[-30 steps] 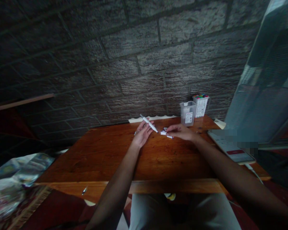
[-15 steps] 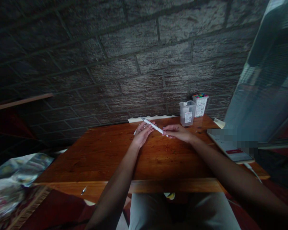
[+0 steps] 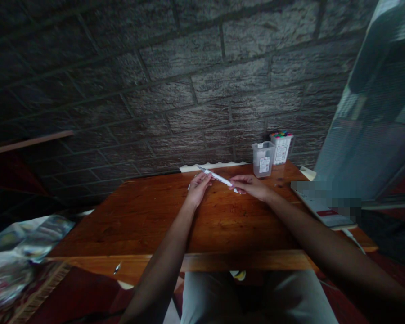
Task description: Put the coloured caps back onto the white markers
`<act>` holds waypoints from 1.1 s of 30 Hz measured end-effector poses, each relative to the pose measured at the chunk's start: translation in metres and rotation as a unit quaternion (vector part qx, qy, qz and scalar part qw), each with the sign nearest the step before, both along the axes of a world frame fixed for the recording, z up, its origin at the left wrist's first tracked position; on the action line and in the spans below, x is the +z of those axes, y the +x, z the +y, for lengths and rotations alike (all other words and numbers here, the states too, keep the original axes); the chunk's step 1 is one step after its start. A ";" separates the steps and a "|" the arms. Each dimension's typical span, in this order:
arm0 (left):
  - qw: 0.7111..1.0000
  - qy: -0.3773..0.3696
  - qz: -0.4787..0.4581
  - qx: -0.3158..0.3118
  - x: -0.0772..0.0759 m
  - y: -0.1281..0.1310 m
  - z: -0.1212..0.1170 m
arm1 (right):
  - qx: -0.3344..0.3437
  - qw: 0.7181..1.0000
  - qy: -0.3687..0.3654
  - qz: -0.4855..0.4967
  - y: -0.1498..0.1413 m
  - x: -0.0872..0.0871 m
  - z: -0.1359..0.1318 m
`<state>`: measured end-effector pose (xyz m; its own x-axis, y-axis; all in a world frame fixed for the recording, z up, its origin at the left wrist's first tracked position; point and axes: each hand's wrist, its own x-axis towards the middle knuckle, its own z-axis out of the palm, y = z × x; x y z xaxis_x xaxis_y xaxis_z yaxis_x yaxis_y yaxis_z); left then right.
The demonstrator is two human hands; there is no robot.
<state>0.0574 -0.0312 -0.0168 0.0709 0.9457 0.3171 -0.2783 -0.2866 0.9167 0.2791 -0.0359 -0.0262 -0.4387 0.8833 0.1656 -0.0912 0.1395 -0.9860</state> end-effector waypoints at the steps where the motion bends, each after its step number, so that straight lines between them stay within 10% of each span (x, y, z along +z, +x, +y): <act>1: 1.000 0.006 0.008 0.000 0.000 0.000 0.000 | -0.002 1.000 -0.005 0.001 0.000 0.000 0.000; 18: 0.990 0.040 0.132 0.012 0.002 0.012 -0.009 | 0.021 0.996 0.068 -0.050 -0.004 0.006 -0.008; 33: 0.978 0.031 0.143 0.149 -0.015 -0.001 0.013 | -0.077 0.995 -0.002 0.070 0.000 0.004 0.006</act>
<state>0.0565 -0.0179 -0.0317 -0.1114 0.9172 0.3827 0.0923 -0.3738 0.9229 0.2790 -0.0297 -0.0221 -0.2713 0.9389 0.2120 -0.2064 0.1584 -0.9656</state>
